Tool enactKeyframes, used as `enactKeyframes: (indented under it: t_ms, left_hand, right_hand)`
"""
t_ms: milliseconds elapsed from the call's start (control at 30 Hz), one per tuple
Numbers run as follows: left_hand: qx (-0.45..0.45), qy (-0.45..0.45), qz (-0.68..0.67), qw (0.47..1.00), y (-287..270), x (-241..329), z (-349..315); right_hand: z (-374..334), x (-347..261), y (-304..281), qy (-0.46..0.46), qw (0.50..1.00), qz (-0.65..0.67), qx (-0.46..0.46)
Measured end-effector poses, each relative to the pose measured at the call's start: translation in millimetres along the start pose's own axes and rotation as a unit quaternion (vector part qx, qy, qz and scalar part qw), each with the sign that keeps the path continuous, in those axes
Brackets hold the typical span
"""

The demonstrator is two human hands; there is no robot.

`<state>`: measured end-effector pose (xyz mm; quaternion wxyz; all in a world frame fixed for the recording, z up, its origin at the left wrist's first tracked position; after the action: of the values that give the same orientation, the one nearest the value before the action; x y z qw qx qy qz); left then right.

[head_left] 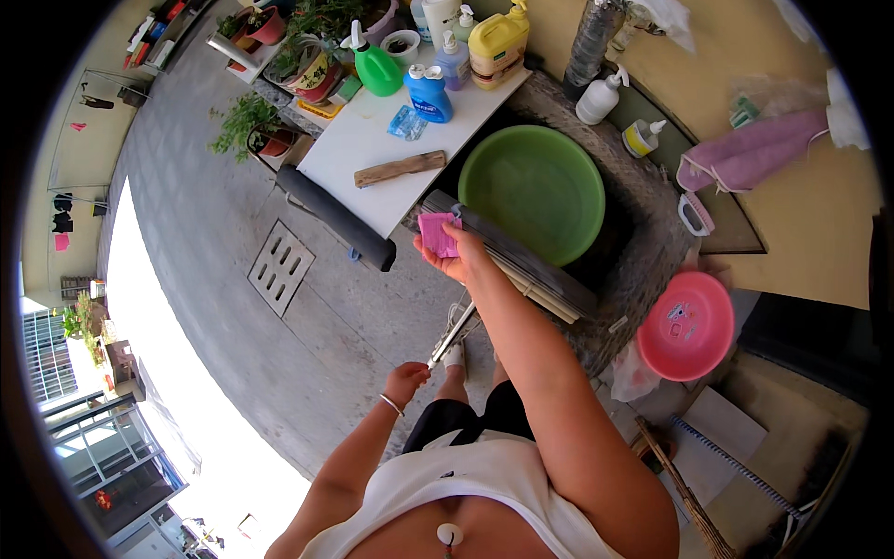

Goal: The person carries a squeegee mop to an outdoor stone sink, prepares a cleaning solution in a small pink basin using water and a packet, then mops the indoor floor in several rooms.

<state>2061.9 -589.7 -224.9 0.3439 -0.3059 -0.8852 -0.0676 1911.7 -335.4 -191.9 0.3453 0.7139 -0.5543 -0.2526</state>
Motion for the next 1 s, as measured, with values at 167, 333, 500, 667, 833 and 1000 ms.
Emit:
enactKeyframes:
  t_ms: [167, 333, 500, 667, 833, 1000]
  left_hand:
    - [-0.031, -0.006, 0.016, 0.999, 4.4, -6.9, 3.3]
    - [-0.045, -0.014, 0.036, 0.998, 10.7, -2.5, 4.6]
    - [-0.042, 0.001, 0.028, 0.999, 16.2, 4.3, 8.1]
    - [-0.062, 0.001, 0.056, 0.997, 17.4, 4.2, 10.9]
    - [-0.078, -0.008, 0.083, 0.993, 18.6, -1.2, 13.9]
    - [-0.065, -0.004, 0.072, 0.995, 22.1, 2.0, 12.4]
  right_hand:
    - [-36.4, -5.7, -33.7, -0.020, 1.000, 0.005, 0.007]
    - [-69.9, -17.9, -55.6, -0.047, 0.999, 0.007, 0.005]
    - [-100.0, -26.6, -78.9, -0.063, 0.998, 0.002, 0.011]
    - [-131.9, -30.1, -98.5, -0.086, 0.996, 0.017, 0.019]
    - [-164.9, -35.9, -123.6, -0.114, 0.991, 0.053, 0.040]
    - [-187.4, -35.2, -143.1, -0.138, 0.987, 0.079, 0.036]
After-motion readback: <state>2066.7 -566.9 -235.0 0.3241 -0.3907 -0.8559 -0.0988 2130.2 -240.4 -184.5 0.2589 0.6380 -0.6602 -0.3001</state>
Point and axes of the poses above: each hand's wrist, its own z-axis towards the middle knuckle, its own y-axis out of the palm, x = y × z, the point moved 7 cm from there along z, towards the middle knuckle, and after that the axes turned 4 degrees about y, right-handed, at the moved point
